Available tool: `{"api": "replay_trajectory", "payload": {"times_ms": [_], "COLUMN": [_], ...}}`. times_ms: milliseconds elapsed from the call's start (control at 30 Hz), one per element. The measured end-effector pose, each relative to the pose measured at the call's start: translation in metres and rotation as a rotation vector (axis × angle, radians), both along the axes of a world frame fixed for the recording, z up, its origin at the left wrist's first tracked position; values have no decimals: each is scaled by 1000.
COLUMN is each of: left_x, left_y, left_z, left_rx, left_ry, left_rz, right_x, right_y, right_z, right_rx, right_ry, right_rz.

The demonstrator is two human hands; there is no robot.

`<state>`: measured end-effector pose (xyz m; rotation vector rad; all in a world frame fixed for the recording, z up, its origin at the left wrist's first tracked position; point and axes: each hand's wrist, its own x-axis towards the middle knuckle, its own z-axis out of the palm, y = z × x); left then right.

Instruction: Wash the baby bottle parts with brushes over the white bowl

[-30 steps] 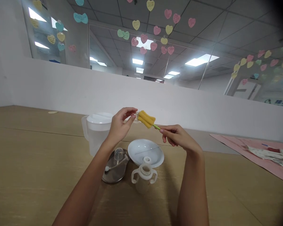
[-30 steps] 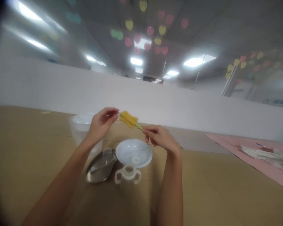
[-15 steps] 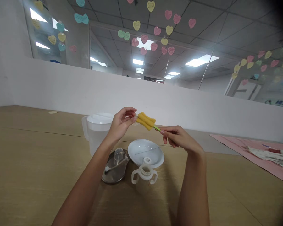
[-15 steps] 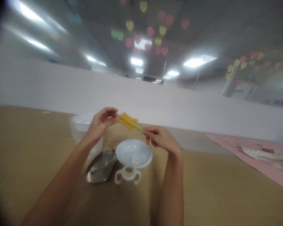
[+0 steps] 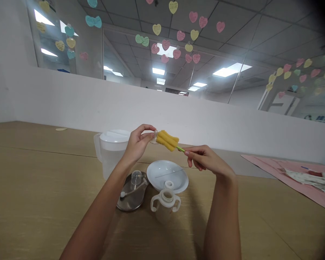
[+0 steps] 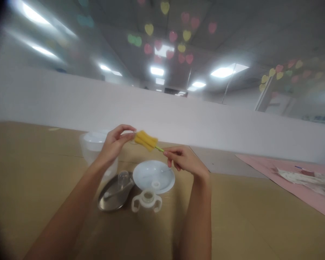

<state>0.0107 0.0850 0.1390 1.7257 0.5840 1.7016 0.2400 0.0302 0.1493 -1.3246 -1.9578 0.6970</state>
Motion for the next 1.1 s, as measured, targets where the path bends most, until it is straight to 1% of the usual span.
{"api": "replay_trajectory", "payload": {"times_ms": [167,300,500,600,733,800,933,1100], "left_x": [2,2,2,2,1,0,-1,4], "left_y": [2,2,1,2,3,3,5,5], "left_z": [0,0,-2,-3,-3,-3,-4,-4], "left_rx": [18,27,78,61,-4,-36,-71,18], "left_ry": [-23,-21,51,70,109,119,78,102], "left_rz": [-43,-44,-56,-53,-59,-60,-19,32], "right_x": [1,1,0,0,1,2,3,4], "right_y": [-1,-2,-2,-2,-1,0,4,7], "right_z": [0,0,1,0,-1,-2,-5,-5], "right_rx": [-21,-17,-12,-11,-10,-13,0,15], "right_ry": [1,-3,-24,-24,6,12,3,-62], "right_rz": [1,10,7,28,44,29,-40,-98]}}
